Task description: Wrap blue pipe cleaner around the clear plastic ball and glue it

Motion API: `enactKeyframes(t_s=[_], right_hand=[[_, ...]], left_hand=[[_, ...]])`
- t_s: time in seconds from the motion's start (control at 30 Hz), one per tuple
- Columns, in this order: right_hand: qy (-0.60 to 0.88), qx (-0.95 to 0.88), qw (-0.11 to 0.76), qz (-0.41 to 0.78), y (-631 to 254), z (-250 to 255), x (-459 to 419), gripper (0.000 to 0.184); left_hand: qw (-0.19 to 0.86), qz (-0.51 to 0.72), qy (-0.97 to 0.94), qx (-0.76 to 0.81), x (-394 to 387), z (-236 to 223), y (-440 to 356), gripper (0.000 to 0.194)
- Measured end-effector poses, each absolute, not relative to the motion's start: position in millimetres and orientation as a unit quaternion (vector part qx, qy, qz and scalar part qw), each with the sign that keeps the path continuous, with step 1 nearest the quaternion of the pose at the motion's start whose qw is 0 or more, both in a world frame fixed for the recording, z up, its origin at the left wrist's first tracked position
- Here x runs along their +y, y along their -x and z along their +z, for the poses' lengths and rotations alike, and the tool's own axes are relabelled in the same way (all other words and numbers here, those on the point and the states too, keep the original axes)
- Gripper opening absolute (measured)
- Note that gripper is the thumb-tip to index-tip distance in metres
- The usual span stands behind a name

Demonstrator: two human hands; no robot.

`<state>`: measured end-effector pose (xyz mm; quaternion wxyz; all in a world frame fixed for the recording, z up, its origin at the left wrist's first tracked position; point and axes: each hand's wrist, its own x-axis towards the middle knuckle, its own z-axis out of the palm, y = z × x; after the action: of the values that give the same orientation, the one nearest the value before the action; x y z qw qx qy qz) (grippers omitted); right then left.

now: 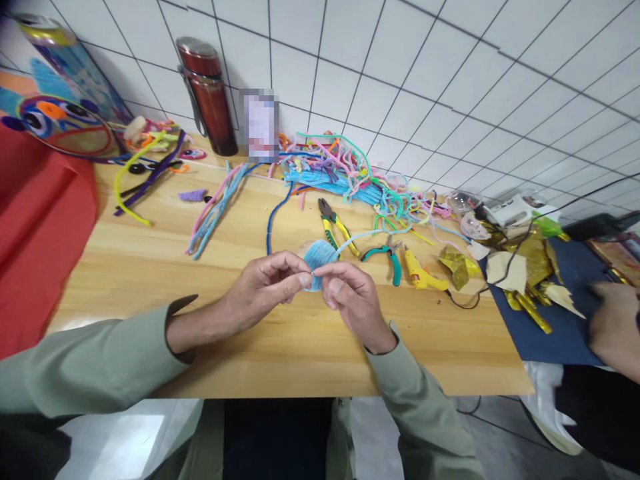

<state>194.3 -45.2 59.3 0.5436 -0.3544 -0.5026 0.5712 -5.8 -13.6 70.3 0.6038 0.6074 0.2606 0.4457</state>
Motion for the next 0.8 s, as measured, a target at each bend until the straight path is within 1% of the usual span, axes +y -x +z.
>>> enactKeyframes(t_s=[0.13, 0.23, 0.33, 0.47, 0.7, 0.73, 0.8], right_hand=[[0.357, -0.540, 0.532, 0.546, -194.1, 56.5, -45.9, 0.034], [0.348, -0.505, 0.528, 0.588, -194.0, 59.2, -44.1, 0.038], [0.359, -0.460, 0.542, 0.605, -193.8, 61.9, -41.3, 0.034], [0.392, -0.489, 0.561, 0.541, -195.4, 57.1, -41.3, 0.029], [0.399, -0.555, 0.530, 0.502, -197.1, 47.0, -47.8, 0.027], [0.397, -0.571, 0.531, 0.484, -196.4, 49.4, -48.4, 0.027], [0.394, -0.624, 0.538, 0.408, -194.6, 56.1, -49.9, 0.024]], left_hand=[[0.593, 0.445, -0.614, 0.269, -10.1, 69.2, 7.2, 0.024], [0.592, 0.436, -0.614, 0.286, -7.3, 69.1, 8.7, 0.030], [0.608, 0.417, -0.605, 0.301, -7.3, 69.5, 8.8, 0.034], [0.618, 0.392, -0.616, 0.292, -13.5, 71.5, 4.9, 0.033], [0.648, 0.373, -0.605, 0.274, -24.5, 74.8, -1.6, 0.039], [0.655, 0.372, -0.597, 0.274, -24.8, 74.8, -1.6, 0.040], [0.669, 0.373, -0.579, 0.279, -25.0, 74.2, -1.6, 0.042]])
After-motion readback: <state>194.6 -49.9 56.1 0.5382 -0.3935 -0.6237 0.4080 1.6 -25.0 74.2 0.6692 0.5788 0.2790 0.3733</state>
